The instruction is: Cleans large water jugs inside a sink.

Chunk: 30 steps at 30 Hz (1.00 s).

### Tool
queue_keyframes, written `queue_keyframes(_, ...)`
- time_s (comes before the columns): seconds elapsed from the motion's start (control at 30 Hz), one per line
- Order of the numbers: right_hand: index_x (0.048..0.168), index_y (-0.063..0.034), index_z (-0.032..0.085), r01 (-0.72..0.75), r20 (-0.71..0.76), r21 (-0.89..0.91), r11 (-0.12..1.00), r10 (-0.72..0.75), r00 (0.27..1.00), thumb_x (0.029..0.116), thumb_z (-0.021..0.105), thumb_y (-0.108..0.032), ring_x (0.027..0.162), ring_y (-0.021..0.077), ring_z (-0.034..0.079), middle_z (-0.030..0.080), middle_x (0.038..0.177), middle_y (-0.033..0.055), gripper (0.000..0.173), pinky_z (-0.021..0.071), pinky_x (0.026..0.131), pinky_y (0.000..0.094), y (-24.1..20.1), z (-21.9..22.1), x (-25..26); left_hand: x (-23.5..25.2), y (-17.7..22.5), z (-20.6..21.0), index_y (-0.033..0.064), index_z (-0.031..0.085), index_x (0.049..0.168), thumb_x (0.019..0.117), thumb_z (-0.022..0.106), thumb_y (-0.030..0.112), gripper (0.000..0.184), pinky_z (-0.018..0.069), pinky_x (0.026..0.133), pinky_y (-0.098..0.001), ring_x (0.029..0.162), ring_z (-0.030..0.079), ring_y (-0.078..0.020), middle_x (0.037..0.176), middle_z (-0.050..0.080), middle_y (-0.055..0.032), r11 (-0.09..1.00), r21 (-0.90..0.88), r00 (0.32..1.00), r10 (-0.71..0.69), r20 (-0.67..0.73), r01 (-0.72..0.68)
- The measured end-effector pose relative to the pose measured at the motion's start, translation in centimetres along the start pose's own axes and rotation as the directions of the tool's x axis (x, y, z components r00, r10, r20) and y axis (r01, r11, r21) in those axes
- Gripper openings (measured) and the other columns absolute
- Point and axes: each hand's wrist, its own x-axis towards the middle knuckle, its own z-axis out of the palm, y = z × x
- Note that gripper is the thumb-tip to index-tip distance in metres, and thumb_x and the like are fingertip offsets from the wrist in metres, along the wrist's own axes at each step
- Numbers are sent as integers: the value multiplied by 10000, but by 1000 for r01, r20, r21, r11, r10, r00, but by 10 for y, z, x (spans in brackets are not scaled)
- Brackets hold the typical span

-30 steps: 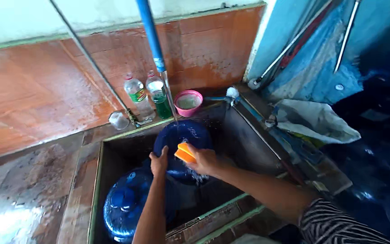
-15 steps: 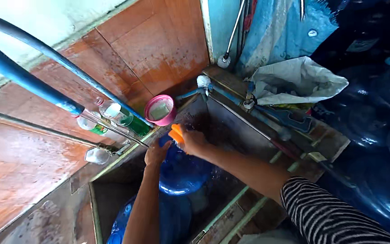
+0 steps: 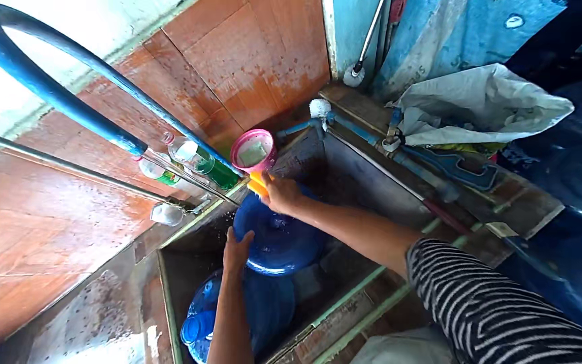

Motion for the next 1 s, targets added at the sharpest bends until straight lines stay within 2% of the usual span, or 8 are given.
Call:
queue_keyframes(0.1, 1640, -97, 199, 48, 180, -21, 999, -44, 983, 1039, 574, -285, 1174, 459, 628, 639, 1285, 272, 732, 471, 982, 619, 16, -2, -72, 21, 18, 16, 38, 352, 1572, 1122, 328, 323, 533, 388, 1067, -666, 1361, 477, -496, 1475, 475, -330, 968, 235, 981, -42, -191, 87)
queue_keyframes(0.17, 1643, -111, 220, -6, 121, 78, 997, -4, 993, 1029, 590, -323, 1147, 445, 651, 655, 1283, 262, 748, 483, 976, 611, 47, -4, -108, 34, 23, 24, 76, 468, 1517, 1121, 307, 421, 549, 410, 1054, -655, 1330, 526, -467, 1450, 530, -282, 937, 344, 969, 24, -247, 65)
queue_keyframes(0.33, 1517, -30, 434, -166, -43, 554, 816, 228, 973, 975, 706, -337, 1191, 393, 634, 641, 1283, 273, 680, 479, 1047, 558, 125, -2, -92, 41, 31, 27, 61, 566, 1455, 1103, 407, 361, 489, 384, 1088, -660, 1313, 560, -458, 1418, 592, -244, 712, 559, 879, 473, 67, -426)
queue_keyframes(0.4, 1492, -10, 453, -140, -42, 651, 746, 220, 975, 954, 737, -317, 1181, 372, 637, 640, 1278, 268, 682, 484, 1043, 540, 132, 14, -81, 43, 35, 39, 46, 636, 1377, 1097, 414, 324, 452, 367, 1092, -665, 1304, 566, -455, 1378, 625, -234, 642, 629, 845, 533, 44, -438)
queue_keyframes(0.53, 1541, -27, 396, -98, 8, 689, 718, 127, 992, 954, 711, -323, 1211, 367, 634, 636, 1307, 258, 730, 483, 1052, 537, 98, 37, -92, 55, 51, 59, 67, 427, 1552, 1115, 300, 450, 594, 207, 1111, -763, 1486, 278, -521, 1582, 375, -288, 784, 618, 938, 256, -232, -60)
queue_keyframes(0.67, 1466, 19, 463, -84, -46, 757, 648, 181, 982, 964, 728, -281, 1190, 406, 628, 633, 1275, 293, 642, 485, 1034, 565, 101, 26, -16, 42, 47, 74, -22, 453, 1511, 1056, 465, 399, 620, 206, 1168, -698, 1504, 270, -492, 1606, 326, -298, 779, 524, 866, 479, -144, -344)
queue_keyframes(0.83, 1601, -57, 295, -135, -19, 657, 741, 195, 981, 980, 675, -369, 1179, 392, 655, 660, 1269, 260, 792, 499, 1026, 552, 67, 41, -57, 54, 60, 58, 50, 324, 1596, 1051, 447, 559, 756, 237, 1135, -728, 1511, 240, -498, 1640, 227, -308, 868, 497, 949, 168, -266, -15)
queue_keyframes(1.0, 1469, 3, 468, -176, 6, 671, 720, 233, 973, 960, 733, -336, 1200, 442, 616, 628, 1287, 301, 667, 479, 1019, 608, 84, 14, -5, 27, 44, 68, 10, 292, 1597, 1029, 521, 485, 775, 128, 1208, -673, 1541, 152, -490, 1667, 123, -310, 862, 449, 942, 316, -111, -236)
